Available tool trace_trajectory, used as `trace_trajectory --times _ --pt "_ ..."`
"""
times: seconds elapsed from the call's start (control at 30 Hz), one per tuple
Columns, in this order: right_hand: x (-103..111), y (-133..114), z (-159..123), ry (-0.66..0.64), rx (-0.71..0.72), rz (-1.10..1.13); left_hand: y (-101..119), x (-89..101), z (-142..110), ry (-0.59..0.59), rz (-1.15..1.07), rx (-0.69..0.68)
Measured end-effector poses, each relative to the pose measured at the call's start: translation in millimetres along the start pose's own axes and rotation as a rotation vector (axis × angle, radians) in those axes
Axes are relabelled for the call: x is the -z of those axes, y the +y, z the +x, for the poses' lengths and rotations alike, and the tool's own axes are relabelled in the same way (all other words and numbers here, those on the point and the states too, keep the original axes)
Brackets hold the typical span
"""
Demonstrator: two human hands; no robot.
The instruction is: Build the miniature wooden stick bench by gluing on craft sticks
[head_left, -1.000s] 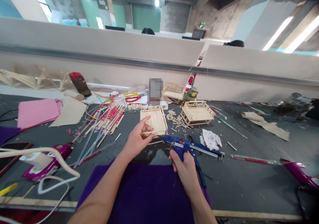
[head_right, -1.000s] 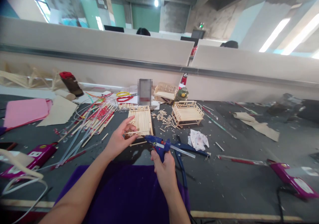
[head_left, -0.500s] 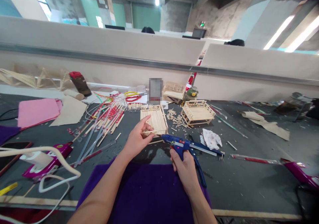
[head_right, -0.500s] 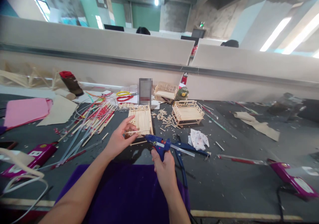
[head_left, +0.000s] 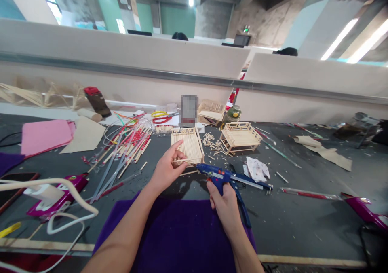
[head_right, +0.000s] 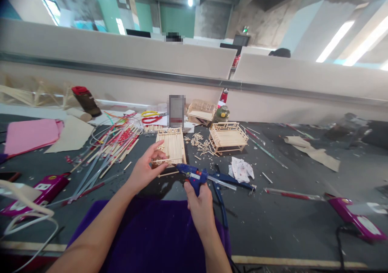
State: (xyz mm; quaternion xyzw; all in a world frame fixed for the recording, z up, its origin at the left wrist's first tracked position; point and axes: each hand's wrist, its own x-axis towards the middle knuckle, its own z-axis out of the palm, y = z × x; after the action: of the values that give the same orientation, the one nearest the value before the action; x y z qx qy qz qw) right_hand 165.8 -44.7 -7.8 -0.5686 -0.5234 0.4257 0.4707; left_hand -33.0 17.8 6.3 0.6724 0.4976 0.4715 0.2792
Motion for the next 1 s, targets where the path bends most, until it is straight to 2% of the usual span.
trace_trajectory --times 0.77,1.0 --pt "5.6 -2.3 -4.9 -0.029 -0.018 0.116 0.7 2.3 0.5 -0.005 0.031 -0.006" --pt "0.7 -7.3 -4.3 -0.036 -0.005 0.147 0.5 2.0 0.6 -0.007 0.015 0.01"
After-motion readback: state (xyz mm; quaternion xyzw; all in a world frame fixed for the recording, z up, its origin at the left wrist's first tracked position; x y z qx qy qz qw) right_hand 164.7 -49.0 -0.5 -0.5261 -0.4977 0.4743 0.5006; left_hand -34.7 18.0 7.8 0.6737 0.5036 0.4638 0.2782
